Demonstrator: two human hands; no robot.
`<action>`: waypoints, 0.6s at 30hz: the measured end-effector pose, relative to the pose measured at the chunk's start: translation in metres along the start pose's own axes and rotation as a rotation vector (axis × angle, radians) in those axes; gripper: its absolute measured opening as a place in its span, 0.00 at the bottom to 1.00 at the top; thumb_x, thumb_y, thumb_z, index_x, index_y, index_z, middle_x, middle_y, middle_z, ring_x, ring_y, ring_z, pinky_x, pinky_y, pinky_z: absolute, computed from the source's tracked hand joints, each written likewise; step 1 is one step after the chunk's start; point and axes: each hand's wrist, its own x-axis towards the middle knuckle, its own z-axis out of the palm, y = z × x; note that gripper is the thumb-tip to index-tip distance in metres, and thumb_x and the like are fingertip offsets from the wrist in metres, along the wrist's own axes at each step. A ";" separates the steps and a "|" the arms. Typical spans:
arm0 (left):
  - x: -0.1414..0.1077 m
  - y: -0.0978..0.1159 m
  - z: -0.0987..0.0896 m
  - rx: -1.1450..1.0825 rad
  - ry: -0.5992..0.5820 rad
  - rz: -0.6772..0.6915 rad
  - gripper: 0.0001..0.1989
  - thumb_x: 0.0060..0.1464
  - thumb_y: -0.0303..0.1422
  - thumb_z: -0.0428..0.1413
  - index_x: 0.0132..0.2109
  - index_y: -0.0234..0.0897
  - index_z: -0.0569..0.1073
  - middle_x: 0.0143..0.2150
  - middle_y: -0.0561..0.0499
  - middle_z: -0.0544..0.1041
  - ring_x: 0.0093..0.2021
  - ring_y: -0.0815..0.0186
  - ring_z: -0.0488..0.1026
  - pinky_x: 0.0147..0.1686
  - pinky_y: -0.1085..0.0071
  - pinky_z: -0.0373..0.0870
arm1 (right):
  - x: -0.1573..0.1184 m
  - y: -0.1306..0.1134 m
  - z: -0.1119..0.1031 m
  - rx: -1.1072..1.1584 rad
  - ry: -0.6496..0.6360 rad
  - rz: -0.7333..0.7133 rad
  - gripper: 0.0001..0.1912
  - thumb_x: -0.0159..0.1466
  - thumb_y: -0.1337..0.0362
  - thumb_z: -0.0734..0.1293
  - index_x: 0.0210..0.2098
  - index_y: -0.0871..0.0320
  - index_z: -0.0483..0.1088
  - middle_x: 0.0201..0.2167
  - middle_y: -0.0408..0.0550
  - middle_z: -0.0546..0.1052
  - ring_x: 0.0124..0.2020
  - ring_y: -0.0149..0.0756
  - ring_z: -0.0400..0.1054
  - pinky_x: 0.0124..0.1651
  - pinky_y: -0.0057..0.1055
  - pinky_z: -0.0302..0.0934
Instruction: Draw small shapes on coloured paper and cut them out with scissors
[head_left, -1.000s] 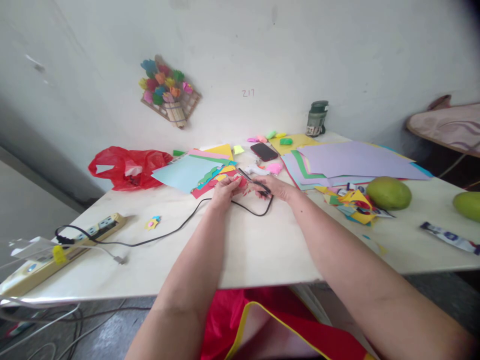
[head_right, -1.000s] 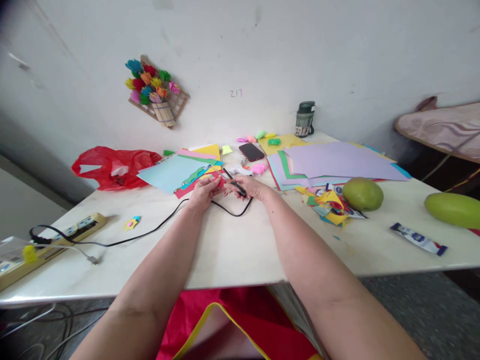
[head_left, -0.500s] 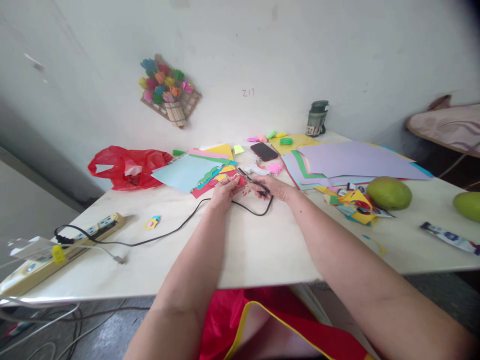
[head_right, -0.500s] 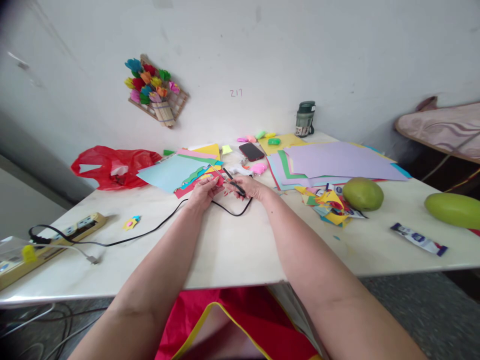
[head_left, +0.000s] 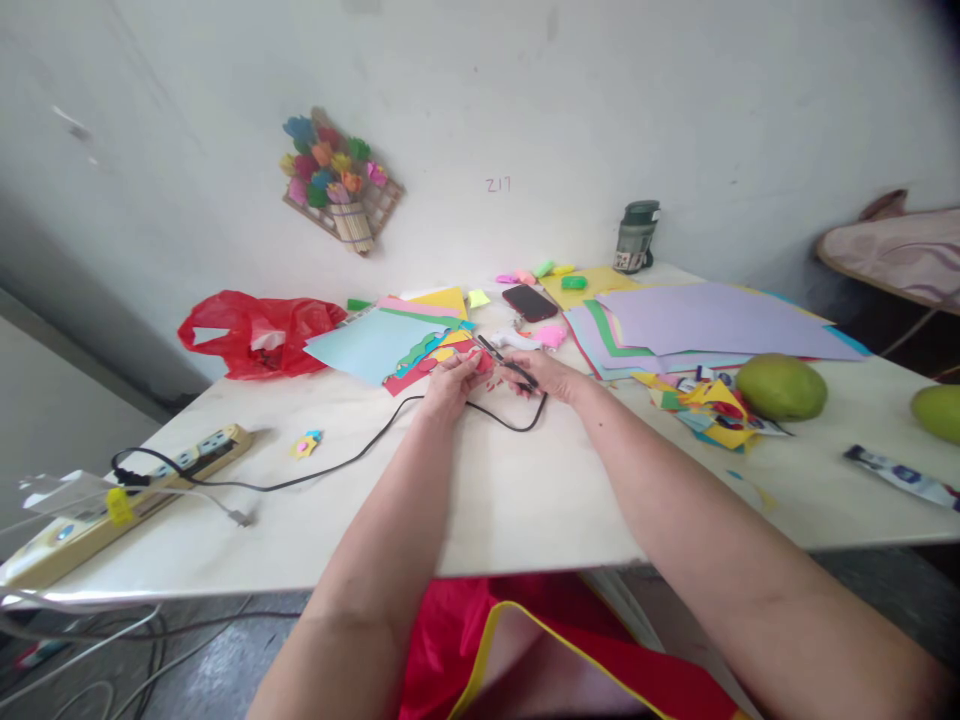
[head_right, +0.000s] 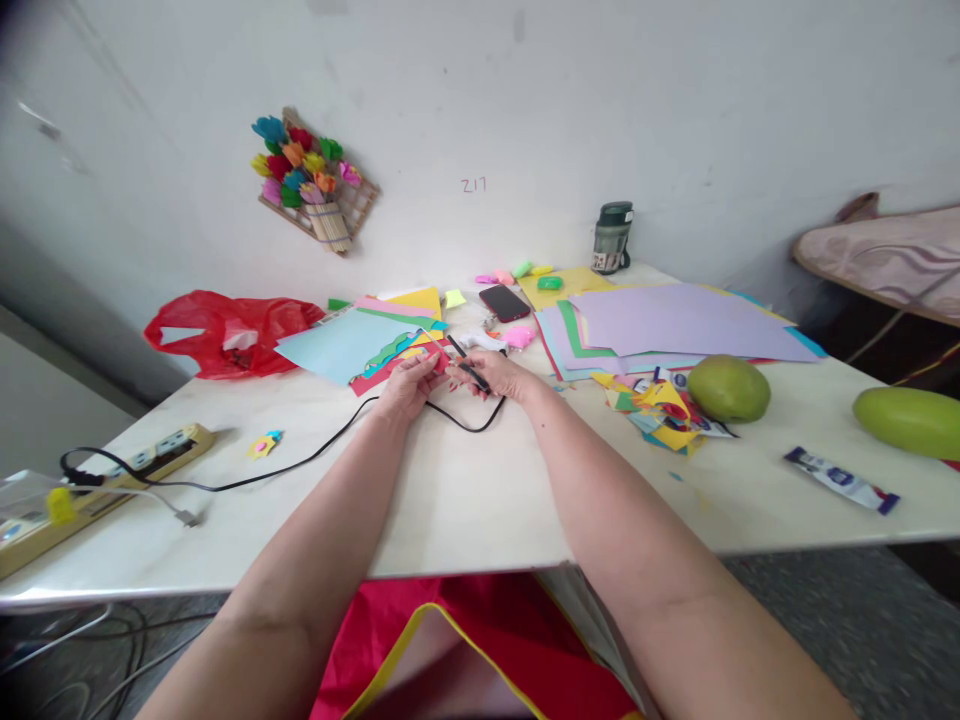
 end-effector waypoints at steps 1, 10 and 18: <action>0.000 0.000 0.000 0.002 0.002 0.001 0.09 0.39 0.30 0.68 0.27 0.32 0.76 0.26 0.53 0.76 0.28 0.71 0.73 0.35 0.72 0.75 | 0.000 0.000 0.000 -0.002 0.003 0.003 0.10 0.62 0.61 0.67 0.29 0.61 0.65 0.16 0.38 0.67 0.13 0.21 0.57 0.14 0.19 0.46; -0.001 0.001 0.002 0.007 0.002 0.004 0.09 0.40 0.30 0.68 0.27 0.32 0.76 0.26 0.53 0.75 0.28 0.71 0.73 0.36 0.71 0.76 | 0.000 0.001 0.000 -0.010 -0.005 0.006 0.11 0.62 0.61 0.66 0.27 0.60 0.63 0.16 0.38 0.67 0.13 0.21 0.57 0.13 0.18 0.45; -0.001 0.001 0.002 0.029 0.022 0.005 0.08 0.42 0.30 0.67 0.28 0.33 0.76 0.26 0.53 0.75 0.28 0.71 0.74 0.39 0.69 0.76 | 0.001 0.006 -0.003 0.023 -0.040 -0.027 0.08 0.60 0.63 0.64 0.26 0.59 0.62 0.17 0.40 0.69 0.14 0.23 0.59 0.14 0.20 0.45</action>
